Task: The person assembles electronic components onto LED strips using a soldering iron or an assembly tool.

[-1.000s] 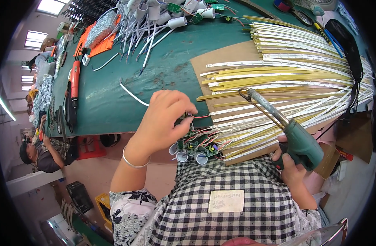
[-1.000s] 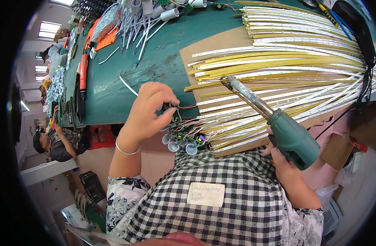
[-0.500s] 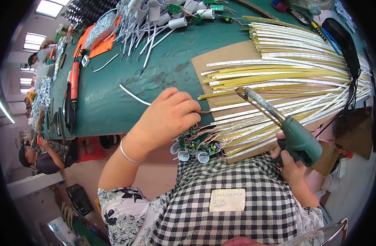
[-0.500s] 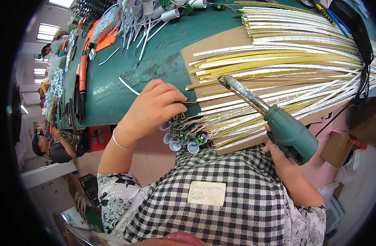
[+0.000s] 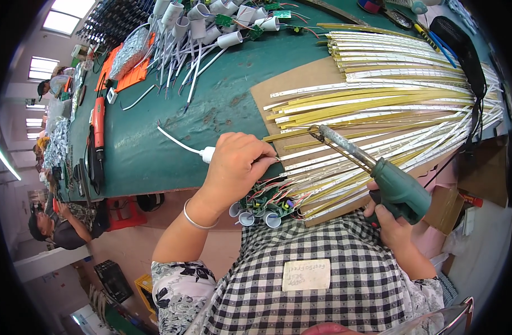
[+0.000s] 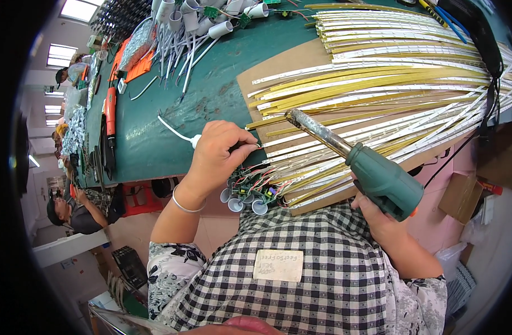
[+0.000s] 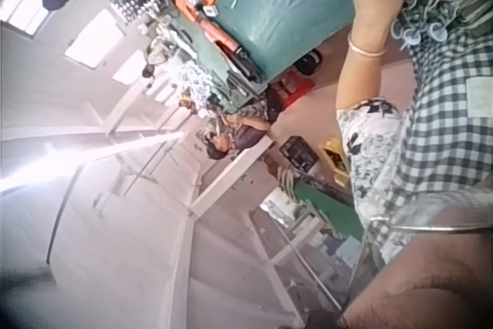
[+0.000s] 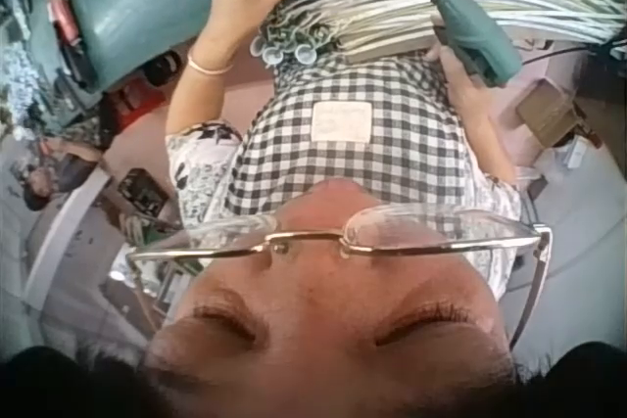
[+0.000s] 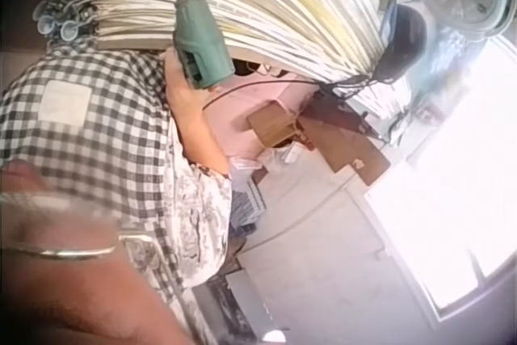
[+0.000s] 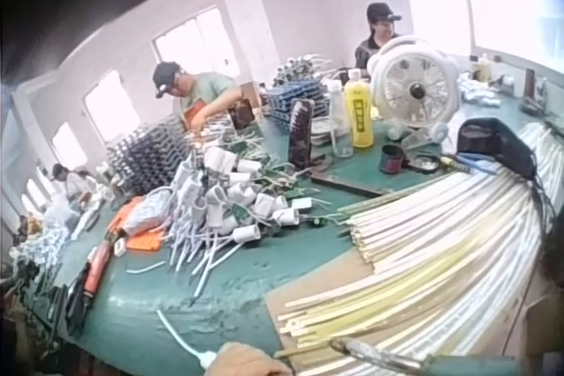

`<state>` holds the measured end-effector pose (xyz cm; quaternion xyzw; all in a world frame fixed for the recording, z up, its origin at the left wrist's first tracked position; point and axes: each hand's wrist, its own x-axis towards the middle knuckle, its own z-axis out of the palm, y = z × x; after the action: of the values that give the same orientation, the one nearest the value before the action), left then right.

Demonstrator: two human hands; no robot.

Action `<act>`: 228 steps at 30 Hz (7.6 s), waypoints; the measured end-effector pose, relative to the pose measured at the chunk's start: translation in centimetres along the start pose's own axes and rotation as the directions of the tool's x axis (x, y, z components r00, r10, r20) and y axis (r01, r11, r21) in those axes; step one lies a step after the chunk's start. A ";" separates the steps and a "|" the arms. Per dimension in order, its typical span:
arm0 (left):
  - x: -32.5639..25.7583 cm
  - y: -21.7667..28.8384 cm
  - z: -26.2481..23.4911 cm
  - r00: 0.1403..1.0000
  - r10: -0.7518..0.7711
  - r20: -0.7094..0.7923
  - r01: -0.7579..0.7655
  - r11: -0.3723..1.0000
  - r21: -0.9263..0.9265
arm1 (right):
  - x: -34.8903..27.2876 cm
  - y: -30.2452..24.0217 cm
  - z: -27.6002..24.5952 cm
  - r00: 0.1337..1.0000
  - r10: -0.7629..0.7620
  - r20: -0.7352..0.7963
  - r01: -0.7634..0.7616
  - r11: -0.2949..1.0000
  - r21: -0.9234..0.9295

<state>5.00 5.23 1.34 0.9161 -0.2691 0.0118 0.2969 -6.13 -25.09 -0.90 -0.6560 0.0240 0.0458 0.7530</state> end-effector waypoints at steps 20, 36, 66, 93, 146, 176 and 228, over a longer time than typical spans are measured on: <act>0.2 1.1 1.7 0.995 0.085 -0.057 -0.067 0.962 0.265 | -0.7 1.4 -0.8 0.991 -0.026 0.134 0.037 0.996 -0.082; 0.7 1.7 0.9 0.991 0.131 -0.004 -0.122 0.930 0.347 | 0.9 -1.3 0.3 0.934 -0.138 0.331 0.307 0.784 -0.540; 0.7 1.5 1.2 0.995 0.100 0.019 -0.100 0.939 0.329 | -1.0 2.7 -2.3 0.972 -0.086 0.217 0.168 0.903 -0.396; 2.5 0.1 -2.8 0.974 0.048 0.223 -0.082 0.986 0.146 | -0.1 0.2 -0.5 0.999 0.005 -0.049 -0.002 0.998 0.059; 7.0 -2.1 -5.1 0.919 -0.352 0.176 0.384 0.902 -0.197 | -0.4 -0.1 -0.4 0.989 0.028 -0.147 -0.019 0.998 0.065; -1.3 2.6 1.7 0.971 0.224 -0.085 -0.186 0.929 0.321 | -0.3 -0.9 -1.5 0.952 -0.047 0.301 0.205 0.830 -0.520; -0.6 3.0 1.1 0.984 0.164 0.063 -0.176 0.904 0.389 | -0.6 0.5 -0.9 0.944 -0.230 0.235 0.328 0.712 -0.621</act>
<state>2.83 2.92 1.92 0.9302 -0.3442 0.0779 0.1011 -6.75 -25.96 -1.49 -0.8676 -0.1460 -0.0171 0.4751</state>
